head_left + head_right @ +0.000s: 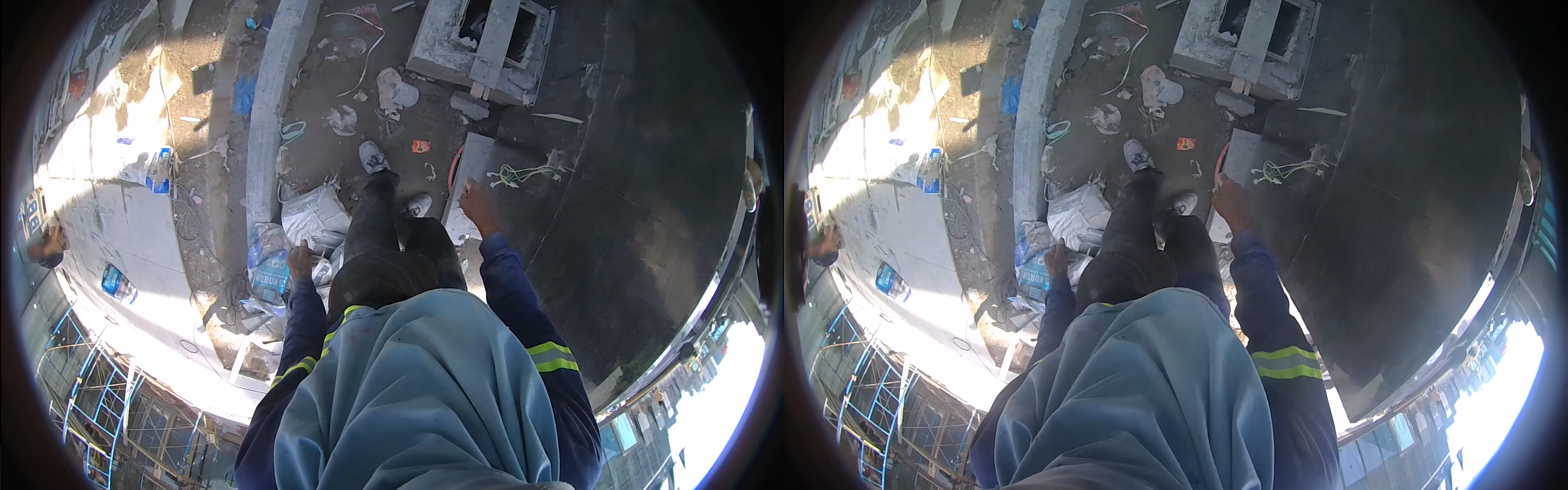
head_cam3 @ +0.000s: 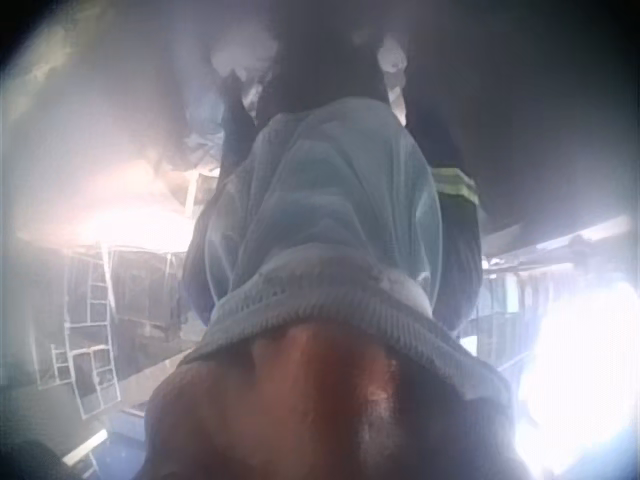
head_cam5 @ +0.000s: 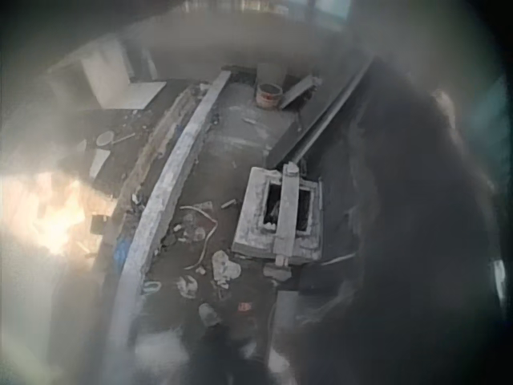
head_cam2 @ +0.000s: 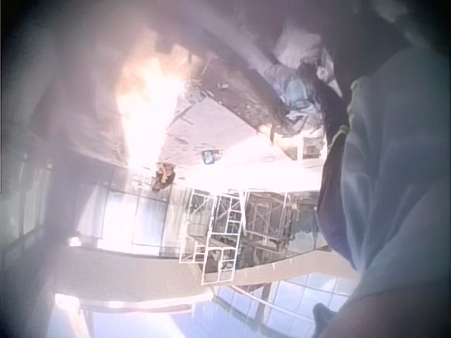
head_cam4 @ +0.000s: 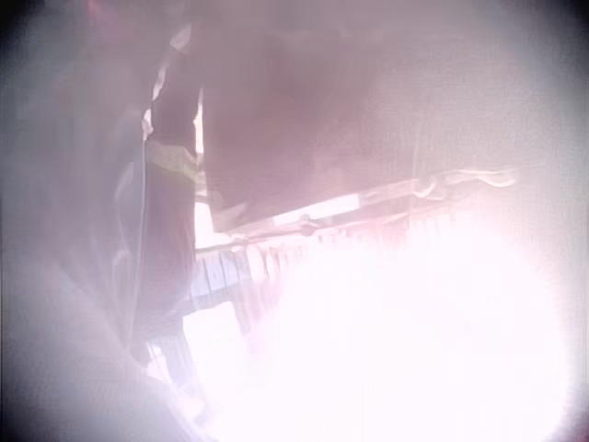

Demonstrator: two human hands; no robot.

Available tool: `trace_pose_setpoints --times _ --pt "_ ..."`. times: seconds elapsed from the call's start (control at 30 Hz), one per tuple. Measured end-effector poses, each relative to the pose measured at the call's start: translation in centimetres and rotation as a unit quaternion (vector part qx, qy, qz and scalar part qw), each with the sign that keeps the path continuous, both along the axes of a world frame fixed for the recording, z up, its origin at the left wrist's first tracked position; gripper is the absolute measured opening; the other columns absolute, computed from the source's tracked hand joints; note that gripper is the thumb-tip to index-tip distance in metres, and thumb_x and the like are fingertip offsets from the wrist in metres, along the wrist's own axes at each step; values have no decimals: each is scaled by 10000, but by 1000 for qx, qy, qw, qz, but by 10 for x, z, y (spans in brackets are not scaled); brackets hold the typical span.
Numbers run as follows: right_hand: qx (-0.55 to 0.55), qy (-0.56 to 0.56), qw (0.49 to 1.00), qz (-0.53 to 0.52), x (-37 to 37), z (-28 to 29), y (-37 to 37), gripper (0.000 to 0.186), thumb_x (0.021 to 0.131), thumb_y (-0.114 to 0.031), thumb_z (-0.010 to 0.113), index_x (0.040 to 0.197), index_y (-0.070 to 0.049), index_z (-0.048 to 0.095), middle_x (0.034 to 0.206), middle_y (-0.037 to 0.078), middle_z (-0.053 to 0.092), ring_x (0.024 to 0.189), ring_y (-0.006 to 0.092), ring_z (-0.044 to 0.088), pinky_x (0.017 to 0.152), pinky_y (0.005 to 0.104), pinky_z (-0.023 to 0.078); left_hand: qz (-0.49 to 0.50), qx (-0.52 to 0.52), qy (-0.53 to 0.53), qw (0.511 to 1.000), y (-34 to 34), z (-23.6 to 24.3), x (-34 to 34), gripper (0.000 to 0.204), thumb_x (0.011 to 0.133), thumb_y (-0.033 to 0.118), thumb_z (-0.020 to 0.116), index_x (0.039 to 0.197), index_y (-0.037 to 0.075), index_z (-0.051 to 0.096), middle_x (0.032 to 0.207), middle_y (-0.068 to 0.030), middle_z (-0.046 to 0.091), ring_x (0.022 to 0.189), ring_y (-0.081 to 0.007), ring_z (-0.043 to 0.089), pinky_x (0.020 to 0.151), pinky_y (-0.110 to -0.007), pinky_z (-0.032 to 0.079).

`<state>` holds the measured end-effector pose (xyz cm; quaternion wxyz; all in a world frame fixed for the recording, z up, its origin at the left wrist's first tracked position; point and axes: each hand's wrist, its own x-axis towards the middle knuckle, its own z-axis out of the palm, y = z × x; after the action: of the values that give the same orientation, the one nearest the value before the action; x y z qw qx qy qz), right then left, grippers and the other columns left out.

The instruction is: The person installs a dark stone tile onto a curved surface using a rubber mallet to tap it into place, a spirit level to check alignment, and a chisel to remove excess mortar. The person repeatedly adjusts the tile and checks its level during the process.

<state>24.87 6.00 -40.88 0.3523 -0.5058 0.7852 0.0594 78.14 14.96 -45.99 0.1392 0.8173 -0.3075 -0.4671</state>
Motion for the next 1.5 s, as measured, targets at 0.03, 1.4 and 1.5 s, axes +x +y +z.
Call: trace_pose_setpoints --times 0.03,1.4,1.5 --pt "-31 -36 999 18 -7 -45 -3 284 933 -206 640 1187 -86 681 1032 212 752 1032 433 714 898 542 551 -11 -24 5 1000 -9 3 -15 380 1012 304 669 908 -59 708 796 -166 737 655 -202 707 579 -345 565" --pt "-271 -564 467 -625 17 -329 -250 424 912 -25 732 1287 -71 538 932 79 686 756 194 685 642 363 570 -85 50 60 993 -181 -59 -67 407 1040 360 654 1192 -17 671 989 -135 754 869 -208 737 744 -341 590" --pt "-227 -596 511 -576 12 -194 -224 308 939 -39 732 1207 -61 581 939 76 702 764 186 686 670 350 572 -149 -13 92 985 -255 13 -106 357 1044 323 649 1175 -7 684 968 -112 745 863 -178 720 758 -313 574"
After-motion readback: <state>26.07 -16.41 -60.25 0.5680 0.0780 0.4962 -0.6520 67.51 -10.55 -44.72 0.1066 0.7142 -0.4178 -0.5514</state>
